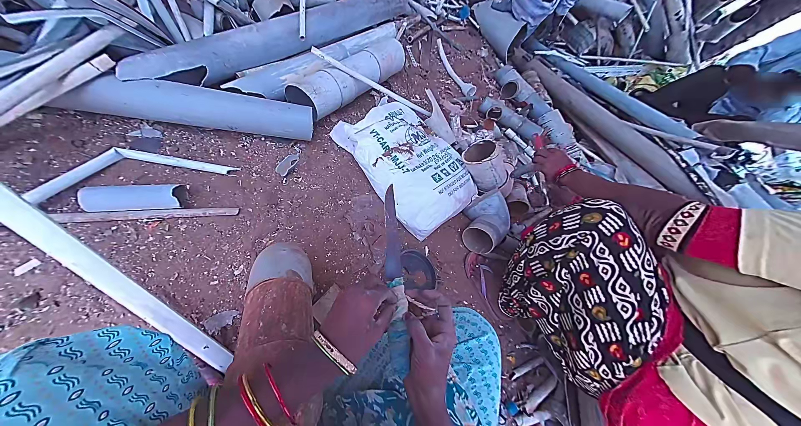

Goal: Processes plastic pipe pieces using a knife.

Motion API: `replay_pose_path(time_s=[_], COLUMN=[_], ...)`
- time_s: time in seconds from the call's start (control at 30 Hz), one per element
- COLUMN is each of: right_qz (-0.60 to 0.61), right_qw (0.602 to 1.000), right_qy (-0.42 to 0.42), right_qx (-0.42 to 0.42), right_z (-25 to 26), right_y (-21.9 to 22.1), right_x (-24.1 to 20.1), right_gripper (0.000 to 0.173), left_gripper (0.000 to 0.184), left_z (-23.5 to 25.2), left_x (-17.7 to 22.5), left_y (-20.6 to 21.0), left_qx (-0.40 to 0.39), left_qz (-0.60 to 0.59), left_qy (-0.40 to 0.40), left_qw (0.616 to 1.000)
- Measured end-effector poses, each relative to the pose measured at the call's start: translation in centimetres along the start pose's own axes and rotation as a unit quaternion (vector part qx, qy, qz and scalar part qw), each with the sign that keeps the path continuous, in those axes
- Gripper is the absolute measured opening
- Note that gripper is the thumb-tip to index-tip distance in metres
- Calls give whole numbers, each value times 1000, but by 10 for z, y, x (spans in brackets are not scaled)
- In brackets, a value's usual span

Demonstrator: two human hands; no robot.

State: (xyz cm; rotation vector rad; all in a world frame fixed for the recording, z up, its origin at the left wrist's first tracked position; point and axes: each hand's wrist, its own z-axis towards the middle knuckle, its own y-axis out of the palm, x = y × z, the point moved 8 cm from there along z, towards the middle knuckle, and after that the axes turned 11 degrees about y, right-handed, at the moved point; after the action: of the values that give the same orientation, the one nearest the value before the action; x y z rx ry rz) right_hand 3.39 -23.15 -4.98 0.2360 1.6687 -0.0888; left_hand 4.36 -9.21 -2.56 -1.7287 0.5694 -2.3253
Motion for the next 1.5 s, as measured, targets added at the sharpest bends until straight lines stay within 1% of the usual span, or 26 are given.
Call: replay_pose_path(time_s=[0.1,0.2,0.33,0.37,0.43,0.47,0.5,0.63,0.7,0.77,0.87,0.93,1.0,1.07,1.13,1.2,1.27,1.4,1.47,1.5], right_qz=[2,-3,-46,-62,-93,-103,-107,-109,-118,-116,-110,-107,-106,-104,-104,-100,-101,-115,-126,-135], right_qw=[1000,999,994,991,985,984,985,989,989,990,991,992,992,993,993,994,993,990,988,987], right_qy=[-4,-19,-69,-94,-132,-135,-128,-73,-52,-46,-50,-39,-25,-13,-9,-7,-9,-14,-18,-25], right_qx=[-13,-46,-74,-73,-63,-56,-50,-63,-67,-66,-61,-60,-59,-53,-53,-53,-61,-79,-84,-84], right_z=[0,1,4,3,0,-2,-2,-2,-1,-1,0,1,2,2,2,2,0,-5,-7,-7], right_y=[2,3,3,4,7,8,9,12,13,12,10,10,9,9,9,9,11,18,21,21], right_x=[1,0,-8,-10,-12,-11,-10,-1,1,1,1,2,4,5,6,7,9,11,10,9], right_gripper=[38,33,29,28,26,26,27,40,46,46,46,46,46,46,46,45,47,48,47,48], left_gripper=[17,18,20,21,25,26,27,27,26,25,25,24,23,24,25,25,24,29,31,31], left_z=[0,1,2,3,2,2,3,2,0,-1,-1,-1,-1,-1,-1,-1,0,1,0,0], left_x=[1,2,1,-2,-10,-13,-15,-16,-18,-24,-38,-43,-42,-35,-28,-26,-27,-24,-23,-25], left_y=[0,-1,-2,-1,0,1,2,4,5,7,10,9,7,4,3,2,1,1,0,-1], left_qx=[-16,-33,-30,-38,-76,-93,-102,-107,-120,-124,-130,-124,-112,-111,-124,-135,-153,-262,-290,-294], left_qz=[23,37,57,55,26,10,4,38,43,-3,-118,-150,-135,-88,-44,-10,18,87,92,76], left_qy=[-12,-17,6,-7,-71,-102,-116,-100,-106,-131,-186,-207,-194,-154,-120,-109,-109,-132,-150,-166], left_qw=[1000,999,998,998,994,990,988,988,986,984,967,959,965,978,984,985,982,952,941,938])
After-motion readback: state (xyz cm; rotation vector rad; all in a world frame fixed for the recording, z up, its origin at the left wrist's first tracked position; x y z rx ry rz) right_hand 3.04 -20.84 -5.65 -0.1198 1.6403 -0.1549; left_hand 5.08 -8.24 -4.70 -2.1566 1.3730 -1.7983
